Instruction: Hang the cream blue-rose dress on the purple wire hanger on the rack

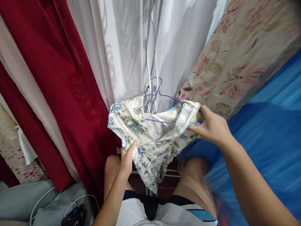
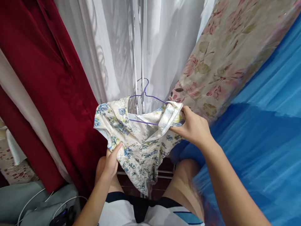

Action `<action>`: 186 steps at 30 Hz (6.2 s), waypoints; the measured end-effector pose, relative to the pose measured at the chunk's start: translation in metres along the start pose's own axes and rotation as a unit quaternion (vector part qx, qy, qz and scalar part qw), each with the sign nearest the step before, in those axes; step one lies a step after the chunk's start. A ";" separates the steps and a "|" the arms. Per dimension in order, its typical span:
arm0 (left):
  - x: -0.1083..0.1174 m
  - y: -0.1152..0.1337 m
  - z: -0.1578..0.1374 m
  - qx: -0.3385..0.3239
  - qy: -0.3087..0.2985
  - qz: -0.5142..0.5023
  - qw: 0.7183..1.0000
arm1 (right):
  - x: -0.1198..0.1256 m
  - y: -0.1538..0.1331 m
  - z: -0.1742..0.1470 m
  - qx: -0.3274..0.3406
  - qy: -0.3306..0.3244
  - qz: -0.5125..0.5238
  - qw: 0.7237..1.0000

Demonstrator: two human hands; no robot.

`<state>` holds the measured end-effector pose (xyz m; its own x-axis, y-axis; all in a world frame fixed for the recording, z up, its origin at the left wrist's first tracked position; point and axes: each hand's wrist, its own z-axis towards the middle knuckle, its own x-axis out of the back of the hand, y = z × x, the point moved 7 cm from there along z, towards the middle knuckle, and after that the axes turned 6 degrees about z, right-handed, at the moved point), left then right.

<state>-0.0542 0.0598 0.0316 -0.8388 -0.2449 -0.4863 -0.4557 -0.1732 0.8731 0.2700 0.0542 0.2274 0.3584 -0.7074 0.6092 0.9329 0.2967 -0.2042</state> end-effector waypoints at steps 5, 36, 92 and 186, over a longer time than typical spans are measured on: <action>0.023 -0.035 -0.019 0.036 0.064 0.064 0.995 | -0.005 0.012 -0.019 0.052 -0.017 0.039 0.998; 0.027 -0.037 -0.069 0.034 0.087 0.056 0.994 | -0.142 -0.089 -0.207 -0.281 -0.085 0.589 0.753; -0.079 -0.023 -0.085 -0.274 -0.382 0.380 0.797 | -0.123 -0.066 -0.211 -0.195 -0.207 0.465 0.838; -0.154 0.163 -0.010 -0.518 -0.221 0.375 0.736 | -0.089 -0.107 -0.017 -0.075 -0.009 0.591 0.803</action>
<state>0.0037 0.0598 0.2483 -0.8585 -0.3471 0.3774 0.4642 -0.8389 0.2843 0.1383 0.0748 0.1818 0.9975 0.0201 -0.0671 -0.0631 0.6726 -0.7373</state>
